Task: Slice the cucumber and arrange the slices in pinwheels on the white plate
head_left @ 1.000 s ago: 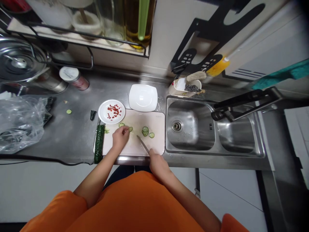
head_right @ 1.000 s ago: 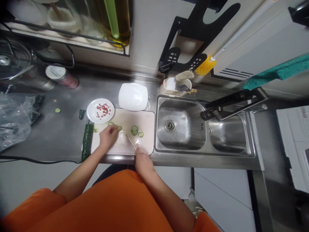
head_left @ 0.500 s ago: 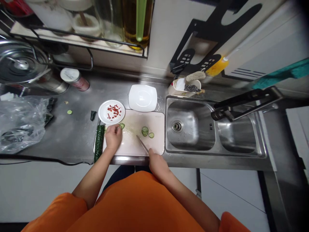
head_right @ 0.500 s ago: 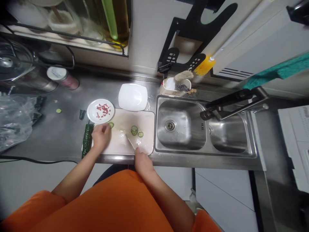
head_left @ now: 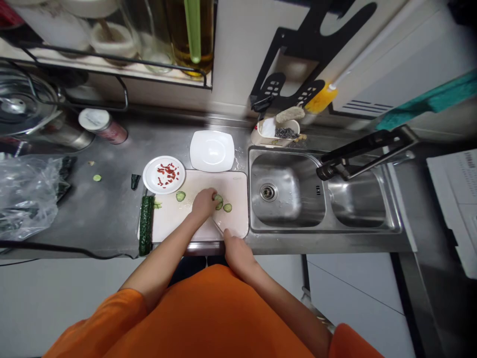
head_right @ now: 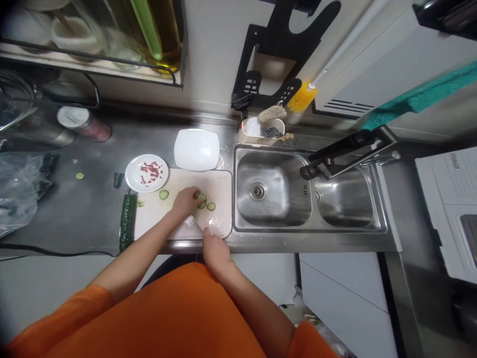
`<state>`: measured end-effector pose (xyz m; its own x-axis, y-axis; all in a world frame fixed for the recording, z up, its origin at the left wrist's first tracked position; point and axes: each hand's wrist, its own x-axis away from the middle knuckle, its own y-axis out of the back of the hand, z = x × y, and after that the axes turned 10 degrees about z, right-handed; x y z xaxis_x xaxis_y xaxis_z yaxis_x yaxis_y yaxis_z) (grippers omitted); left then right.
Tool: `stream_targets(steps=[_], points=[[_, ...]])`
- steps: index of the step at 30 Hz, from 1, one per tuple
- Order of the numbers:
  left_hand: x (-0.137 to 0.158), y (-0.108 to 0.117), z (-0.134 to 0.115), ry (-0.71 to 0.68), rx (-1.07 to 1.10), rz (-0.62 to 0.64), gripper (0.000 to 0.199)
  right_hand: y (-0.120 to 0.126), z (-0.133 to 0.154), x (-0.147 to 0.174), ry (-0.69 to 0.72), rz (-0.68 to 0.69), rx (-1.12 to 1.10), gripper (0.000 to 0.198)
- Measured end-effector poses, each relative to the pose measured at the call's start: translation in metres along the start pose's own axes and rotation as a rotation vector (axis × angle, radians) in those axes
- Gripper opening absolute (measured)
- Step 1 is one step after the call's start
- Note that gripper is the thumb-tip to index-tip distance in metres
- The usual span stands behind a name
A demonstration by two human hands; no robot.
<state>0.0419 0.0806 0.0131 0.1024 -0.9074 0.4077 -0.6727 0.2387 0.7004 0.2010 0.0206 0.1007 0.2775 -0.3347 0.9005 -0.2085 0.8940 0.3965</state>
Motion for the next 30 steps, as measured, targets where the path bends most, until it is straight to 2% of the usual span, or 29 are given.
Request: stream_targets(steps=[4,8,13,16,19,22,24,26,30], points=[[0.002,0.002,0.001,-0.018,0.100,0.014,0.007,0.000,-0.001,0.001,0.009,-0.013,-0.010,0.043],[0.010,0.014,0.007,0.019,0.206,-0.004,0.012,0.002,-0.002,0.001,0.007,-0.014,-0.005,0.043],[0.029,0.031,0.032,0.121,0.292,-0.036,0.018,0.003,-0.007,-0.001,0.022,-0.005,-0.015,0.044],[0.038,0.033,0.049,0.130,0.307,-0.050,0.017,0.003,-0.011,-0.002,0.029,-0.010,-0.022,0.040],[0.041,0.030,0.058,0.062,0.268,-0.054,0.018,0.004,-0.013,-0.004,0.013,-0.030,-0.024,0.041],[0.040,0.026,0.060,-0.075,0.185,-0.052,0.022,0.007,-0.013,-0.008,0.013,-0.041,-0.007,0.040],[0.041,0.022,0.060,-0.131,0.126,-0.098,0.026,0.007,-0.011,-0.010,0.016,-0.055,0.002,0.039],[0.045,0.016,0.060,-0.111,0.062,-0.181,0.029,0.007,-0.010,-0.012,0.017,-0.072,-0.001,0.038],[0.058,0.000,0.063,0.026,-0.075,-0.299,0.037,0.006,-0.007,-0.013,0.012,-0.097,-0.022,0.037]])
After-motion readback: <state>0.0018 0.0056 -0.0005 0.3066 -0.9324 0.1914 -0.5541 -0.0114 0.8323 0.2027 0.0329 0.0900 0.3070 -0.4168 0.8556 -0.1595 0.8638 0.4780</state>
